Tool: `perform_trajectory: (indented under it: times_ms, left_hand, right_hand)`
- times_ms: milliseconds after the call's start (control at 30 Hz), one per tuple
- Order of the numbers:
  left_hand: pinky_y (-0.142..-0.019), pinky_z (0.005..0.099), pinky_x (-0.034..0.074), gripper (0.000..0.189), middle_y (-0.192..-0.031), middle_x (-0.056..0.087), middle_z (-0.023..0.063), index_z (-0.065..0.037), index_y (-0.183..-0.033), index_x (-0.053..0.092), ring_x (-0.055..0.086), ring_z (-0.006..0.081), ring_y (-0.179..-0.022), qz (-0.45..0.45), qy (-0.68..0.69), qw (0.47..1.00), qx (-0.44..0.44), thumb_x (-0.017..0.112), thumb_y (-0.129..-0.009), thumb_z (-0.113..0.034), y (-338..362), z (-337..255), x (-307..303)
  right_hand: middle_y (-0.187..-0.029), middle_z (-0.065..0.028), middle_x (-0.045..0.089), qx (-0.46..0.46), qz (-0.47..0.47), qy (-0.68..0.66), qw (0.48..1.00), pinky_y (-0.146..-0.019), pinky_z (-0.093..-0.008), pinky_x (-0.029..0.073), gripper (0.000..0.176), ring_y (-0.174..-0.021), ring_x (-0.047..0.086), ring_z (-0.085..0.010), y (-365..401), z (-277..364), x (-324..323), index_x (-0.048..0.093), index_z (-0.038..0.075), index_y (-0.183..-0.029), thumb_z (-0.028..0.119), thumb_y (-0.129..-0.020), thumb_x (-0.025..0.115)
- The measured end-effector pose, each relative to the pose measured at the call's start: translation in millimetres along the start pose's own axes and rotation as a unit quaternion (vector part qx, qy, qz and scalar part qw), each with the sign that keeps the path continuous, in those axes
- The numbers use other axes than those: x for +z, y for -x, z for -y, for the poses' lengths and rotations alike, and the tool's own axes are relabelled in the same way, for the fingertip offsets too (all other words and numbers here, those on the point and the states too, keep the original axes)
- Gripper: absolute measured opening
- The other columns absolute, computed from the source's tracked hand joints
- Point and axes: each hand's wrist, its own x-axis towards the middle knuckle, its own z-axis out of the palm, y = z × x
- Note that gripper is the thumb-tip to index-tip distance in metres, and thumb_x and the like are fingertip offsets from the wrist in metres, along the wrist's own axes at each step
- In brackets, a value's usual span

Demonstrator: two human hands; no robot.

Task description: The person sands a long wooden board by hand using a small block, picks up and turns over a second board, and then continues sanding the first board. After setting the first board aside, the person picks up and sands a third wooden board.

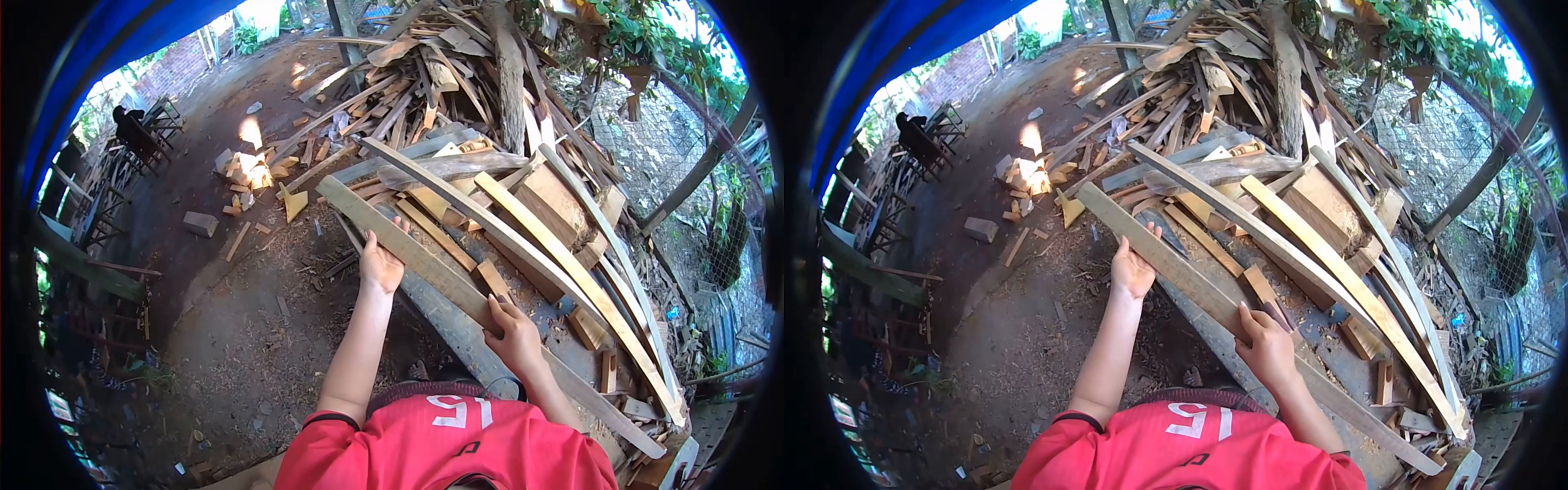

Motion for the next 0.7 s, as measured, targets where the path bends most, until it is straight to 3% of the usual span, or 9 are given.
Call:
perform_trajectory:
  times_ms: [167, 267, 333, 400, 500, 667, 700]
  left_hand:
    - [-0.107, 0.0478, 0.028, 0.057, -0.136, 0.041, 0.0138, -0.004, -0.136, 0.032, 0.036, 0.0301, -0.128, 0.045, -0.012, 0.999, -0.001, 0.026, -0.098, -0.045, 2.7, 6.5, -12.2]
    - [-0.107, 0.0496, 0.024, 0.064, -0.139, 0.036, 0.0148, -0.004, -0.138, 0.028, 0.033, 0.031, -0.13, 0.018, -0.031, 0.997, -0.061, 0.026, -0.095, -0.052, 8.4, 6.1, -25.3]
    - [-0.107, 0.0494, 0.023, 0.071, -0.141, 0.032, 0.0155, -0.004, -0.14, 0.024, 0.032, 0.0316, -0.13, 0.0, -0.148, 0.982, -0.114, 0.026, -0.093, -0.058, 5.2, 10.8, -46.3]
    - [-0.107, 0.0478, 0.023, 0.072, -0.145, 0.026, 0.0157, -0.005, -0.14, 0.022, 0.029, 0.032, -0.131, 0.008, -0.157, 0.977, -0.142, 0.029, -0.092, -0.058, 1.7, 13.2, -71.9]
    - [-0.103, 0.0448, 0.028, 0.073, -0.146, 0.025, 0.0179, -0.009, -0.145, 0.014, 0.029, 0.0317, -0.133, -0.083, -0.199, 0.954, -0.207, 0.035, -0.092, -0.055, 7.7, 18.7, -88.1]
    - [-0.101, 0.0424, 0.031, 0.073, -0.145, 0.029, 0.0172, -0.009, -0.145, 0.012, 0.038, 0.0313, -0.128, -0.057, -0.226, 0.948, -0.216, 0.035, -0.093, -0.054, 15.3, 20.5, -127.2]
    - [-0.104, 0.0431, 0.026, 0.073, -0.146, 0.027, 0.0169, -0.009, -0.146, 0.009, 0.035, 0.0311, -0.13, -0.063, -0.224, 0.948, -0.216, 0.034, -0.093, -0.053, 18.1, 19.5, -130.4]
  right_hand:
    - [-0.108, -0.0156, 0.059, 0.048, 0.074, -0.098, 0.991, -0.082, -0.0358, 0.048, 0.058, -0.094, 0.06, -0.0315, 3.6, -20.6, 5.9, 0.053, 0.004, -0.123, 0.014, -0.068, 0.07]
    - [-0.109, -0.0178, 0.059, 0.057, 0.092, -0.095, 0.989, -0.085, -0.0358, 0.047, 0.059, -0.097, 0.058, -0.0325, 11.4, -38.3, 18.6, 0.052, 0.002, -0.123, 0.014, -0.069, 0.07]
    - [-0.109, -0.0181, 0.059, 0.07, 0.104, -0.088, 0.988, -0.086, -0.036, 0.046, 0.058, -0.098, 0.058, -0.0326, 20.2, -56.4, 30.6, 0.052, 0.002, -0.123, 0.014, -0.069, 0.07]
    - [-0.109, -0.0183, 0.058, 0.084, 0.116, -0.081, 0.986, -0.086, -0.0362, 0.046, 0.058, -0.099, 0.057, -0.0328, 32.1, -77.5, 44.4, 0.052, 0.001, -0.123, 0.014, -0.068, 0.07]
    - [-0.11, -0.0191, 0.057, 0.116, 0.139, -0.073, 0.981, -0.087, -0.0374, 0.046, 0.06, -0.1, 0.057, -0.0339, 54.8, -109.9, 67.7, 0.05, 0.002, -0.124, 0.013, -0.069, 0.069]
    - [-0.113, -0.0202, 0.054, 0.103, 0.129, -0.03, 0.986, -0.087, -0.0408, 0.046, 0.061, -0.101, 0.055, -0.0383, 98.7, -154.5, 103.5, 0.046, 0.003, -0.127, 0.011, -0.071, 0.069]
    - [-0.113, -0.02, 0.054, 0.087, 0.12, -0.023, 0.989, -0.087, -0.0413, 0.046, 0.061, -0.101, 0.055, -0.0385, 104.6, -162.1, 108.7, 0.046, 0.003, -0.127, 0.011, -0.071, 0.068]
